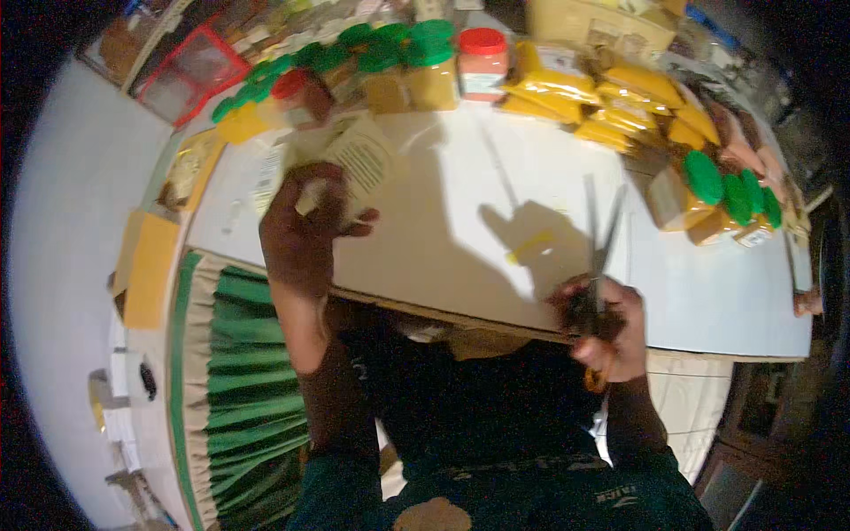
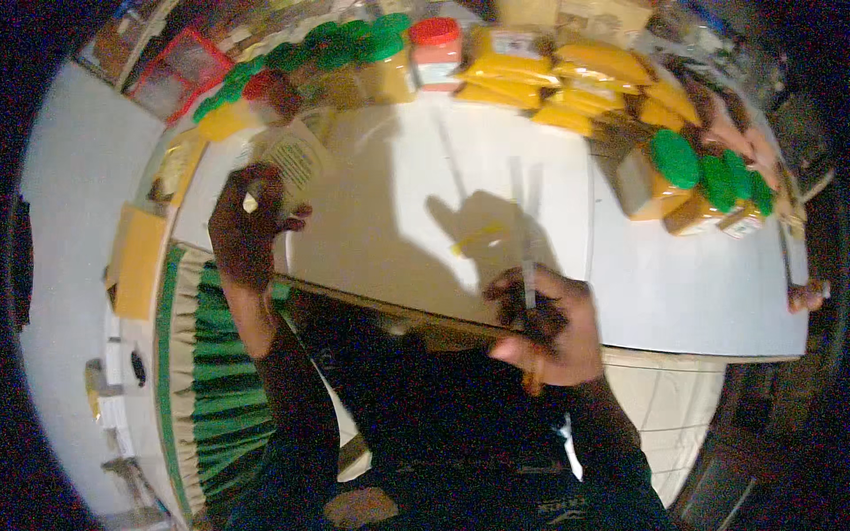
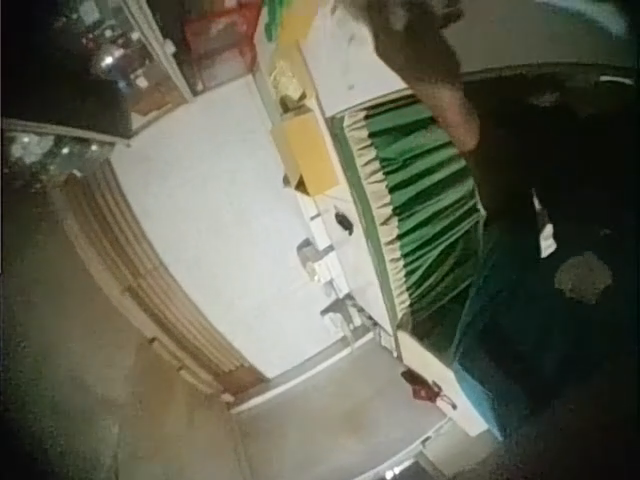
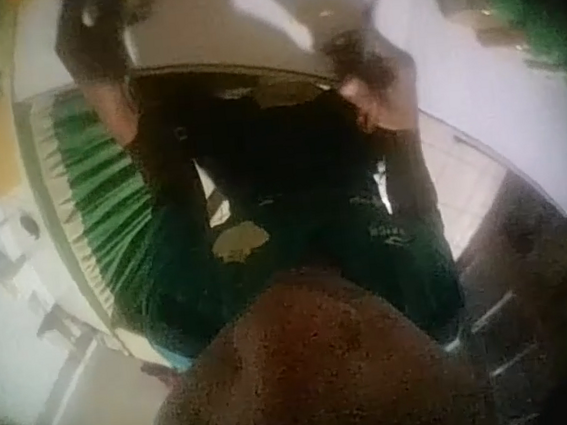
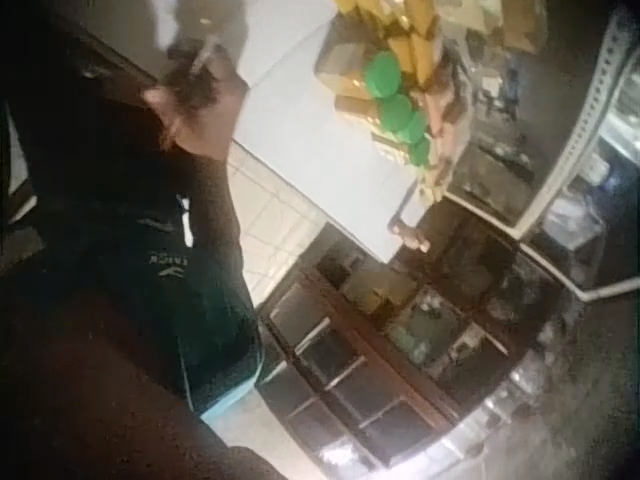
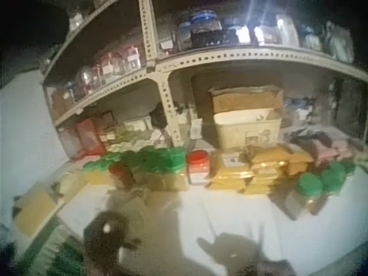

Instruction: The recorder uses scissors to cut and separate individual product labels from a larger sheet in a pharmacy environment.

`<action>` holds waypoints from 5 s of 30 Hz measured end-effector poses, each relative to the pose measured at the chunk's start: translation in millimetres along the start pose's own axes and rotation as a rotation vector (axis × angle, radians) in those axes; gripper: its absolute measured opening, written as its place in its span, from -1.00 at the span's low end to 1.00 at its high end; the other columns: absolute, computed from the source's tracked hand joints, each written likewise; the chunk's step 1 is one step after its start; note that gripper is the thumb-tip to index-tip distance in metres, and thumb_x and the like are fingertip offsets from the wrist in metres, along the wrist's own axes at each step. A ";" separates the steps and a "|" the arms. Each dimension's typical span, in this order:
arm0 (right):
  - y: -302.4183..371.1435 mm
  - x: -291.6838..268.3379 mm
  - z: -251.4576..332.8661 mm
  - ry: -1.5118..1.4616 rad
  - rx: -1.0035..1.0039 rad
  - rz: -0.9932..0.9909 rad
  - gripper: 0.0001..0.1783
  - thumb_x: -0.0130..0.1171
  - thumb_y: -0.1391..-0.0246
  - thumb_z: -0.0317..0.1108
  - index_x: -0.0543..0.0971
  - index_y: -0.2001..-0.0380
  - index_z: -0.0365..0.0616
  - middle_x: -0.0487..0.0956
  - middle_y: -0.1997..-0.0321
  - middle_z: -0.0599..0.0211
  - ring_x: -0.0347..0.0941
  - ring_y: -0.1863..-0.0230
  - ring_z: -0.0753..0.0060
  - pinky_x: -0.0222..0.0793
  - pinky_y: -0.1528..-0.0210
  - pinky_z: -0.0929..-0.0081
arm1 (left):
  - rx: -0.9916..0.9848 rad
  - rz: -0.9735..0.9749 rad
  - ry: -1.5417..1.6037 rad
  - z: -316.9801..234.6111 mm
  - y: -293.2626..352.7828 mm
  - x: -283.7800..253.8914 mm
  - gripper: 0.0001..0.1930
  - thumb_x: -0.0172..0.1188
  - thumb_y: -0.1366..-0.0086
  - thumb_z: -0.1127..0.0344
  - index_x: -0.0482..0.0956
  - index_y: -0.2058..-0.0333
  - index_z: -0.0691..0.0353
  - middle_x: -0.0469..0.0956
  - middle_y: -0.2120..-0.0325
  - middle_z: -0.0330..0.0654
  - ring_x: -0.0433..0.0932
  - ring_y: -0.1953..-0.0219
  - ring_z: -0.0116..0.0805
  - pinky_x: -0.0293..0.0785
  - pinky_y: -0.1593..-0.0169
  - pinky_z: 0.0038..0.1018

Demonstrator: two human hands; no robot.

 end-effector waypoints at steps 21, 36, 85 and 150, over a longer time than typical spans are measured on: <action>-3.6 -2.8 9.6 0.207 0.093 0.146 -0.43 0.49 0.34 0.01 0.53 0.36 -0.17 0.53 0.47 0.33 0.45 0.40 0.48 0.33 0.31 0.53 | 0.032 0.371 0.295 -13.4 51.9 100.6 -0.72 0.20 -0.09 0.62 0.57 0.17 0.33 0.55 0.23 -0.04 0.59 0.26 -0.35 0.61 0.24 -0.51; -3.9 5.1 5.7 0.093 0.126 0.022 -0.18 0.40 0.42 0.34 0.54 0.41 -0.29 0.45 0.60 0.43 0.36 0.61 0.63 0.21 0.54 0.69 | 0.038 0.385 0.274 -12.0 50.5 103.1 -0.71 0.19 -0.08 0.63 0.56 0.17 0.33 0.54 0.21 -0.04 0.59 0.26 -0.36 0.61 0.26 -0.53; -4.5 0.4 -3.1 0.184 0.048 0.018 -0.43 0.48 0.34 0.10 0.52 0.55 -0.22 0.54 0.58 0.38 0.45 0.54 0.60 0.32 0.46 0.66 | -0.096 0.417 0.387 -8.1 43.8 106.1 -0.72 0.18 -0.12 0.62 0.53 0.15 0.36 0.52 0.19 -0.03 0.57 0.22 -0.34 0.62 0.20 -0.49; -4.7 1.5 3.6 0.126 0.166 0.165 -0.39 0.53 0.44 0.08 0.52 0.44 -0.16 0.50 0.52 0.39 0.42 0.46 0.55 0.29 0.39 0.60 | 0.122 0.286 0.264 0.1 55.0 125.7 -0.77 0.29 0.01 0.50 0.55 0.31 0.30 0.58 0.30 -0.14 0.52 0.18 -0.36 0.38 0.02 -0.46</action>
Point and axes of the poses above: each hand's wrist, its own y-axis away from the middle knuckle, its own x-axis out of the palm, z = x × y, the point moved 2 cm from there along -y, towards the middle knuckle
